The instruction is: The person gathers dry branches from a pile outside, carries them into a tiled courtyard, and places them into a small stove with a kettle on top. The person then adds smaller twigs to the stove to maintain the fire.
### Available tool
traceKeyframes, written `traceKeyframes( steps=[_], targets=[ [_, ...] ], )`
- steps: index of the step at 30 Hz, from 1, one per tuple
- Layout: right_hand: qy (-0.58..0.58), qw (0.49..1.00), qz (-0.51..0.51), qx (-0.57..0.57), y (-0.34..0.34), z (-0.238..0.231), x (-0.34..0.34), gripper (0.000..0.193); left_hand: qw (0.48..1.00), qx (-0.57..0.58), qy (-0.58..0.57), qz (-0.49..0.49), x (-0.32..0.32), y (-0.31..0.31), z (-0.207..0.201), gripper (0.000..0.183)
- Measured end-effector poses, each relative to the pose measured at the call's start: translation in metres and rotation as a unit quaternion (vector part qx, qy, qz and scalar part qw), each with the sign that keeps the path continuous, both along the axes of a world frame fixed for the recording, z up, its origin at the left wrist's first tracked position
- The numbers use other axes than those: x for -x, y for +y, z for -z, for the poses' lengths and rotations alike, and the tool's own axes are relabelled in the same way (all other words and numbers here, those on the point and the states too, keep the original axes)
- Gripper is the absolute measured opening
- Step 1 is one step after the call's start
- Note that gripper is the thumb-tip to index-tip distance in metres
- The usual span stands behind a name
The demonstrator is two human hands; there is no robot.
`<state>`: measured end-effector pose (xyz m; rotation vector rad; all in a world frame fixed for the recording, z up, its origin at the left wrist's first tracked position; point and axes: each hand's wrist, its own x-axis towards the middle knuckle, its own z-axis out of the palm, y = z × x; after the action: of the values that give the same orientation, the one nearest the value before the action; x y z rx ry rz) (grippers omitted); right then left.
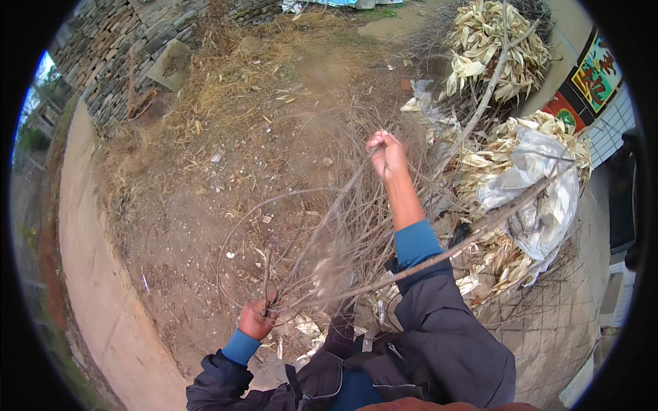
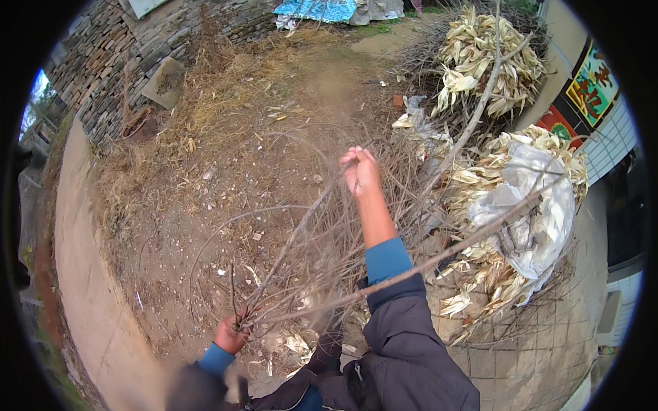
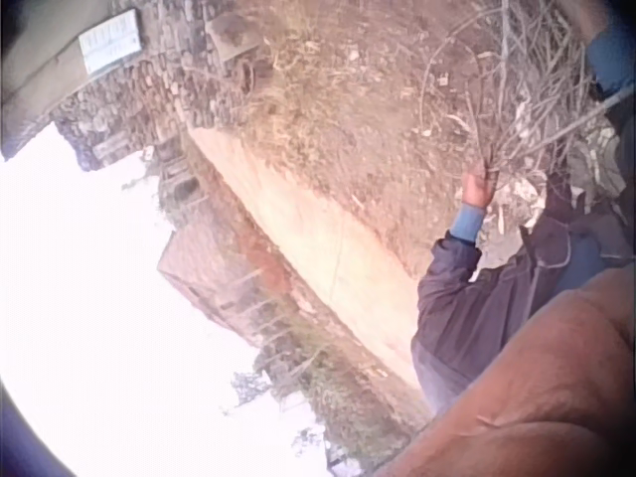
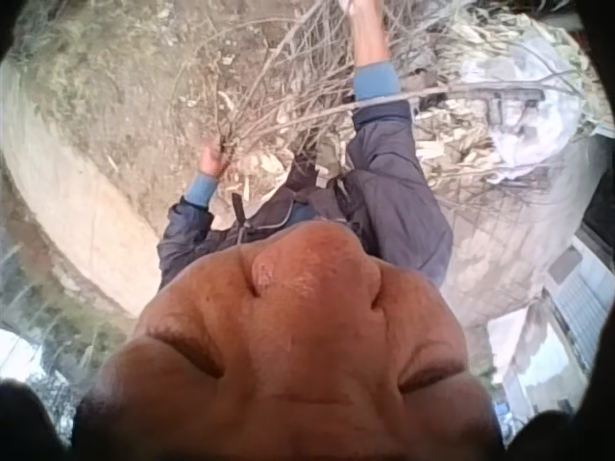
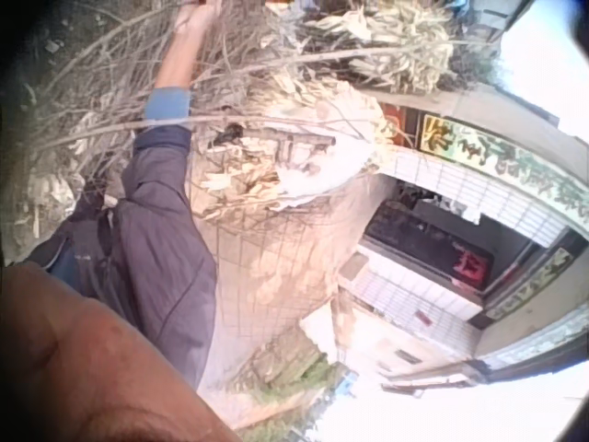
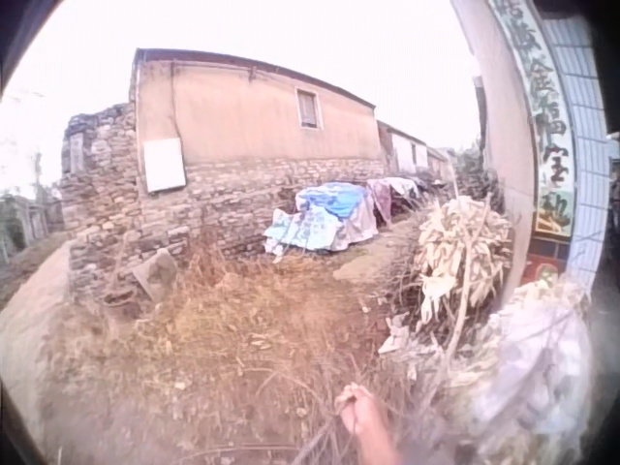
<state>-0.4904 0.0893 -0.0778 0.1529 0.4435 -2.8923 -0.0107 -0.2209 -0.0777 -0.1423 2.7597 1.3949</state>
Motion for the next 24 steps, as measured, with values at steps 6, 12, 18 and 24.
traceKeyframes(
  steps=[6, 12, 18, 24],
  targets=[
    [-0.042, 0.998, 0.009, -0.041, -0.042, -0.001, -0.052, 0.004, 0.991, 0.063, -0.108, -0.050, -0.042, -0.035, 0.008, 0.051],
    [0.016, 0.998, 0.061, -0.026, -0.058, -0.096, -0.037, 0.006, 0.996, 0.042, 0.032, -0.071, -0.014, -0.035, 0.006, 0.052],
    [0.309, 0.928, 0.095, -0.183, -0.055, -0.236, -0.047, 0.048, 0.991, 0.124, 0.041, -0.036, 0.045, -0.010, -0.035, 0.054],
    [0.346, 0.842, 0.198, -0.364, -0.005, -0.275, -0.040, 0.048, 0.995, 0.058, 0.076, -0.006, 0.108, 0.021, -0.060, 0.053]
  ],
)
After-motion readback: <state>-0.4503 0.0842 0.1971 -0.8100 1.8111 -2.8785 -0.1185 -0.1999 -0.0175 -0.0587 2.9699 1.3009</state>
